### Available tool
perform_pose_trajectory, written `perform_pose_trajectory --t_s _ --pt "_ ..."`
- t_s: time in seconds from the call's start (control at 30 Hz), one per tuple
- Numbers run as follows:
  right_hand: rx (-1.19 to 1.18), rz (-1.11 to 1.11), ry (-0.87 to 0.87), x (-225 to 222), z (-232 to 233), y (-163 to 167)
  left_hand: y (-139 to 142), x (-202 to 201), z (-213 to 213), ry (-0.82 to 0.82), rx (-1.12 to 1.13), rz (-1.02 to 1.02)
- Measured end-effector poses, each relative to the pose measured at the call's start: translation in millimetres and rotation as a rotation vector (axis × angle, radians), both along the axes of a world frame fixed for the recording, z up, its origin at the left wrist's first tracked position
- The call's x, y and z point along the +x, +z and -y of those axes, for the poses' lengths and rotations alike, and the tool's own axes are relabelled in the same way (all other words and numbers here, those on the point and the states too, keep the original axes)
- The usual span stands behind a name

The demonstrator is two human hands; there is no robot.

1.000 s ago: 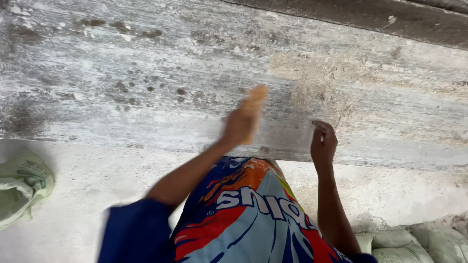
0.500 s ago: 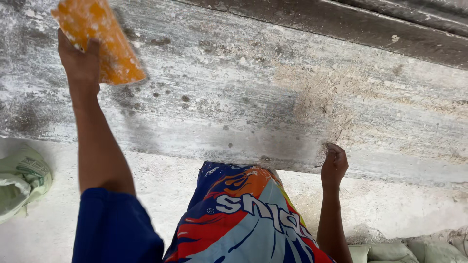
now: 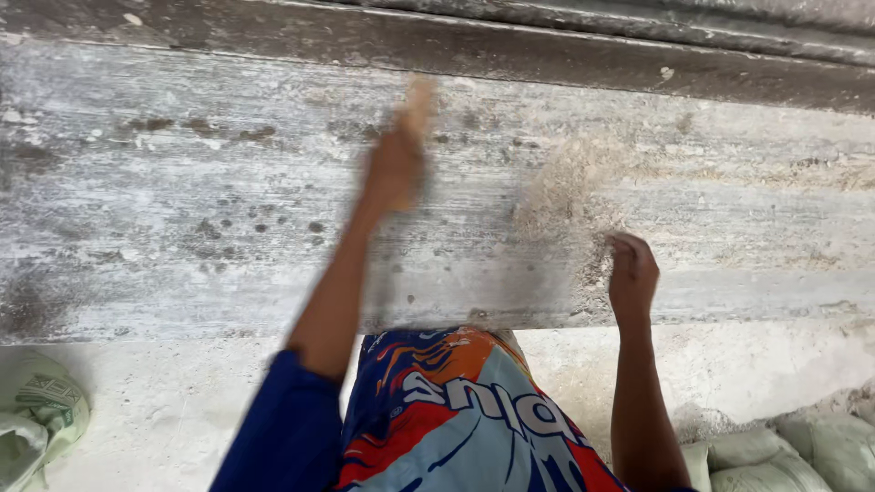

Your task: The person cleans ornate wooden molding strips laid on the workshop floor, brushing dust out of the carved grooves with a small brush and running a hand along the pieces. They then sweep accumulated plaster dust off the adjacent workbench with an orange brush.

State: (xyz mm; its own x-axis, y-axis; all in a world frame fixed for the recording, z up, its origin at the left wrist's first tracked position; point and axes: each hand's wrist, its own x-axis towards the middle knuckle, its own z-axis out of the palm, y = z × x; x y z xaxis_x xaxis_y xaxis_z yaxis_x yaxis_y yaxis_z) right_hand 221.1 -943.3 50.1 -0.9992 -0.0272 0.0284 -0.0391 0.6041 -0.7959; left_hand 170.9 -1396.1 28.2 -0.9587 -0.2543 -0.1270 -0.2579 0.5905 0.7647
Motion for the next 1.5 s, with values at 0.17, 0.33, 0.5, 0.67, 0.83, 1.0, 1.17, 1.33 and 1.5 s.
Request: perform_pose_trajectory --t_s 0.17,0.33,0.5,0.67,0.83,1.0,1.17,1.33,1.5 --pt "0.006 0.167 -0.230 54 -62 -13 -21 23 152 0.322 -0.723 0.290" --pt "0.087 0.164 -0.162 8 -43 -1 -35 -46 -99 0.067 -0.248 0.280" --pt "0.106 0.070 0.147 -43 -20 19 4 -109 -248 -0.345 -0.080 0.201" --pt "0.012 -0.045 0.096 -48 -99 18 4 -71 -115 0.009 -0.121 0.346" --pt "0.028 0.106 0.042 -68 -190 -27 -44 -45 -128 0.252 -0.888 0.170" --pt "-0.059 0.136 0.145 -151 -207 -40 -37 -132 -399 -0.118 -0.383 0.061" --pt "-0.154 0.147 0.318 -200 -217 -47 -15 -173 -408 -0.304 0.126 0.040" --pt "-0.027 0.029 0.178 -198 -299 -73 9 -35 -219 0.060 0.429 -0.315" --pt "0.144 -0.137 0.106 -147 -354 -95 25 146 -141 0.624 0.378 -0.075"
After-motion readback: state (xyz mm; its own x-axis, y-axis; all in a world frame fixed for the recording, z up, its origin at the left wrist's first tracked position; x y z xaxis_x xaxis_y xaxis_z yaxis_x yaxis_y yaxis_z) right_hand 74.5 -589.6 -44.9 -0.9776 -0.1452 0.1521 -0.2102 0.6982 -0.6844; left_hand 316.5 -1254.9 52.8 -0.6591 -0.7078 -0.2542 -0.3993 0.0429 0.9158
